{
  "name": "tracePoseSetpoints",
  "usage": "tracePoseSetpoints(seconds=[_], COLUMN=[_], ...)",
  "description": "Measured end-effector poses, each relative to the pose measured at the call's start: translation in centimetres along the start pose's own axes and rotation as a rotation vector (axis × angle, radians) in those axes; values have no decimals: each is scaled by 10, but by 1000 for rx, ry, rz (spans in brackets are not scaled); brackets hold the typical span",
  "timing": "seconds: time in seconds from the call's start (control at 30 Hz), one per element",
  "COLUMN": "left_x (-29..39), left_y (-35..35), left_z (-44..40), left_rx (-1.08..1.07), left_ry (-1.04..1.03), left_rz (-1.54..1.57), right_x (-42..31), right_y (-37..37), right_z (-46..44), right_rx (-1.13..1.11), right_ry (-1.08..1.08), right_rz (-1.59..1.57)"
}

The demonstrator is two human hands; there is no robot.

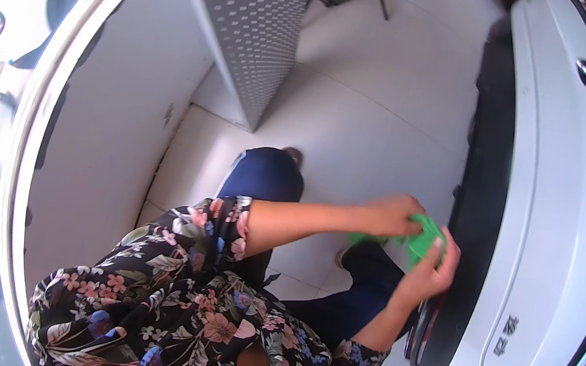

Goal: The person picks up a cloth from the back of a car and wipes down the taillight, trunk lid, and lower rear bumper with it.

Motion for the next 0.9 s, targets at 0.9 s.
tracePoseSetpoints(seconds=[0.9], left_x=[-17], left_y=[4], left_z=[17], left_rx=[293], left_ry=[463], left_rz=[835], right_x=[-7], right_y=[-32], right_z=[11], right_rx=[-207], right_ry=[132], right_rz=[48])
Point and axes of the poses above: each hand's wrist, its own z-axis away from the middle knuckle, its own y-axis out of the back of the hand, x = y × z, the point moved 8 cm from there along -z, towards the middle knuckle, and after that the axes turned 11 degrees about z, right-handed, at the moved point
